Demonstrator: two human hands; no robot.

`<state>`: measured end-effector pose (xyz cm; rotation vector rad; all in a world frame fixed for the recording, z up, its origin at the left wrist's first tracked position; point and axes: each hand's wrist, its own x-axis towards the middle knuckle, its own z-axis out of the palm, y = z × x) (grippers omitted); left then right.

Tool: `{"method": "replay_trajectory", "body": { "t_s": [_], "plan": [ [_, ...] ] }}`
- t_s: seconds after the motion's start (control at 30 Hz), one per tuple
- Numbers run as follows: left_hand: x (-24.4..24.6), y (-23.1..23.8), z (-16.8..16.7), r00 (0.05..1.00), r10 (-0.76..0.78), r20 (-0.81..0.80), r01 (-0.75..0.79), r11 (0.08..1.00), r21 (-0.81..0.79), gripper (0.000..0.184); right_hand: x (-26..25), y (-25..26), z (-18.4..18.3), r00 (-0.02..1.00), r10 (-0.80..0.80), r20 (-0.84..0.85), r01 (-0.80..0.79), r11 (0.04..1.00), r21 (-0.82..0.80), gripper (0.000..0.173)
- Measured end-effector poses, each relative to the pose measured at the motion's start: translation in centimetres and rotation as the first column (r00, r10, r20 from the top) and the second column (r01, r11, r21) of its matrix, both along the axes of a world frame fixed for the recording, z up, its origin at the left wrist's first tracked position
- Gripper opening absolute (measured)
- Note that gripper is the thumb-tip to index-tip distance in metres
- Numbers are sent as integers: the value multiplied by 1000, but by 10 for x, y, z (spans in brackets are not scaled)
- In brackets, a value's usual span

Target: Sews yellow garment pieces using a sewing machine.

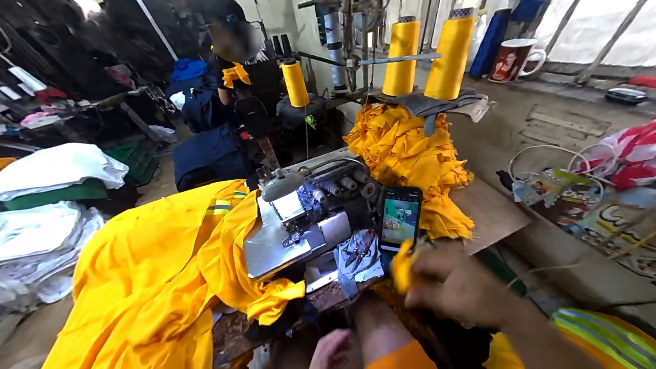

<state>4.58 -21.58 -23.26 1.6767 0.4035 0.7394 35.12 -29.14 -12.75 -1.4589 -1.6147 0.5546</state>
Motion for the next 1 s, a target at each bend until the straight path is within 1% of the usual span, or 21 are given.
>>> {"method": "replay_trajectory", "body": {
  "t_s": [0.03,0.07,0.1,0.17,0.2,0.27,0.3,0.37,0.43,0.5,0.53,0.57,0.6,0.63,0.67,0.7,0.73,0.77,0.83,0.9,1.0],
  "plan": [
    [11,2,3,1000,-15,21,15,1000,-9,64,-28,2,-15,983,178,41,-177,983,-39,25],
    [18,5,6,999,-33,33,34,999,-30,60,-52,5,-29,956,292,40,-289,954,-75,25],
    [21,8,9,999,-32,31,34,997,-72,46,-70,5,-39,943,332,-1,-329,936,-127,25],
    [15,13,14,1000,-10,13,13,986,-165,14,-83,3,-55,954,291,-77,-301,932,-203,29],
    [8,16,14,1000,-6,7,7,983,-184,8,-82,2,-60,957,270,-108,-288,932,-222,30],
    [-6,17,13,1000,15,7,-14,983,-181,6,-81,-4,-68,948,255,-188,-296,925,-239,28],
    [-10,16,13,999,44,13,-41,983,-178,6,-82,-5,-75,942,242,-231,-291,933,-212,29],
    [-15,14,11,991,127,29,-119,976,-184,8,-88,-5,-93,909,173,-380,-228,968,-103,28],
    [-15,12,5,972,229,51,-213,953,-215,9,-96,2,-107,825,129,-551,-145,989,14,23],
    [-14,12,-2,951,282,125,-240,931,-275,15,-106,9,-113,704,130,-698,-83,991,102,16],
    [-13,13,-3,939,303,164,-244,921,-303,16,-111,11,-112,668,157,-727,-85,987,135,14],
    [-11,13,-1,924,329,196,-251,907,-338,16,-116,12,-108,665,212,-716,-125,977,173,16],
    [-10,14,1,911,345,225,-246,894,-374,14,-121,11,-100,678,291,-675,-206,957,205,19],
    [-10,16,4,909,326,262,-208,896,-393,14,-125,10,-90,686,386,-616,-307,922,236,23],
    [-10,19,7,914,266,306,-135,912,-388,15,-129,11,-81,683,473,-557,-392,880,267,24],
    [-11,21,10,919,187,348,-52,930,-363,17,-133,13,-74,683,515,-518,-430,857,284,25],
    [-11,23,15,916,121,381,17,941,-338,19,-135,15,-70,693,513,-506,-422,858,292,25],
    [-10,23,20,909,85,407,61,941,-333,19,-136,18,-69,720,471,-510,-374,882,288,24],
    [-5,19,32,887,116,448,75,919,-387,15,-139,25,-69,738,367,-567,-236,927,293,19],
    [-2,18,38,874,144,464,68,909,-411,12,-143,29,-67,705,311,-638,-162,946,282,16],
    [0,19,38,877,101,470,93,924,-372,14,-147,29,-60,660,290,-693,-149,955,258,20]
  ]
}}
